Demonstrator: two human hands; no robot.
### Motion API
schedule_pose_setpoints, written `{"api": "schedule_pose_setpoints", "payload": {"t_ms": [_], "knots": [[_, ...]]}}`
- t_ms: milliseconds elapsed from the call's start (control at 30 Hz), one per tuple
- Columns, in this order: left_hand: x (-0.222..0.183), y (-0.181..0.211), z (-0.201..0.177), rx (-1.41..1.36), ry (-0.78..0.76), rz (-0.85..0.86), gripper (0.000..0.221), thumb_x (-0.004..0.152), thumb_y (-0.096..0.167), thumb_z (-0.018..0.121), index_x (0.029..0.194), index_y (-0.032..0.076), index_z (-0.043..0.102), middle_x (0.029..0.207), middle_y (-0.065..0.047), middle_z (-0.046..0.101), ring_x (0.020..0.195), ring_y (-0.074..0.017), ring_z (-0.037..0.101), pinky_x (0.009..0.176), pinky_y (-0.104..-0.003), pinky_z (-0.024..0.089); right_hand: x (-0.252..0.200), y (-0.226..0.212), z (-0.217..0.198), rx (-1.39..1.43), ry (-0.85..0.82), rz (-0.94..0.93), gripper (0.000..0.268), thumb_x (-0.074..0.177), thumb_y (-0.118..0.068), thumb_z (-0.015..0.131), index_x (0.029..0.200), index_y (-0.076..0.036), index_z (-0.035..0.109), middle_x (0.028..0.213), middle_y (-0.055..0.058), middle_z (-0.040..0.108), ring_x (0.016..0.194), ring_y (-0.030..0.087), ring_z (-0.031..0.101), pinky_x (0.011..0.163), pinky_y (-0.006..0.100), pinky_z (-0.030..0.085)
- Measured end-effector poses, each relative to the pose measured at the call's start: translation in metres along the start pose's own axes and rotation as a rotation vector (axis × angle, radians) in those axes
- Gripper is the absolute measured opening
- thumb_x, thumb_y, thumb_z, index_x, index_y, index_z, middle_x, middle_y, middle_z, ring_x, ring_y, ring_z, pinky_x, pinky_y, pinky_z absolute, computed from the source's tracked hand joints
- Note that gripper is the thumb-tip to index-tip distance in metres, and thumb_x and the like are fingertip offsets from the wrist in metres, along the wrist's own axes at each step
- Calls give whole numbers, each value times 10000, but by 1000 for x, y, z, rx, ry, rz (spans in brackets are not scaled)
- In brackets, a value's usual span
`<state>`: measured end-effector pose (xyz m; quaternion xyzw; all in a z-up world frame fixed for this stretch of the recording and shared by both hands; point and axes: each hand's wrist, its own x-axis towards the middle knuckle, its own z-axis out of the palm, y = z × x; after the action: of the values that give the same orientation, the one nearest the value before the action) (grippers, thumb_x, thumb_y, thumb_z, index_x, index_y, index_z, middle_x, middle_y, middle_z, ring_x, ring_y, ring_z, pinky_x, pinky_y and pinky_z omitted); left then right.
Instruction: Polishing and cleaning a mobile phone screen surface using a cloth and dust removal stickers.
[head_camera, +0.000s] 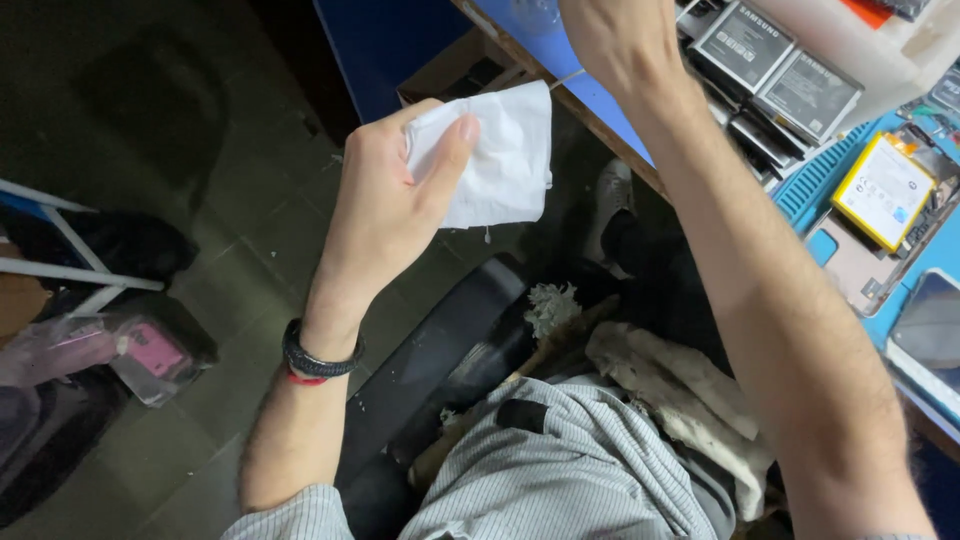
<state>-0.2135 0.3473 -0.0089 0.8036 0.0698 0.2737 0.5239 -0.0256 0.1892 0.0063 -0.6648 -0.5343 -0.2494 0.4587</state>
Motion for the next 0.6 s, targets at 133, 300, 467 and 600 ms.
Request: {"api": "schedule_pose_setpoints", "payload": {"t_ms": [133, 300, 467, 600], "knots": [[-4, 17, 3, 48, -33, 35, 372, 1156, 303, 536, 844, 102, 560, 702, 50, 386, 654, -72, 280, 586, -312, 242, -6, -18, -12, 5, -34, 6, 355, 1217, 33, 605, 1439, -86, 355, 1193, 197, 518, 1059, 329, 490, 1014, 482, 391], [-13, 32, 32, 204, -228, 102, 240, 1120, 243, 557, 966, 86, 655, 726, -29, 556, 658, -148, 440, 608, -368, 388, -22, -75, -64, 136, -429, 173, 458, 1093, -284, 674, 1374, 57, 553, 1410, 250, 529, 1395, 404, 515, 1087, 455, 545], [-32, 40, 93, 203, -482, 222, 130, 1066, 160, 600, 1029, 82, 697, 814, -93, 677, 708, -296, 651, 677, -432, 461, -86, -66, -111, 247, -573, 497, 452, 931, -367, 774, 1229, -44, 668, 1118, 84, 770, 965, 193, 773, 816, 298, 584], [-36, 40, 143, 191, -629, 285, 140, 1041, 184, 651, 991, 87, 739, 860, -16, 755, 706, -240, 633, 668, -400, 494, -143, -69, -150, 207, -558, 700, 360, 1008, -417, 637, 1149, -94, 710, 910, 37, 780, 738, 180, 747, 671, 308, 547]]}}
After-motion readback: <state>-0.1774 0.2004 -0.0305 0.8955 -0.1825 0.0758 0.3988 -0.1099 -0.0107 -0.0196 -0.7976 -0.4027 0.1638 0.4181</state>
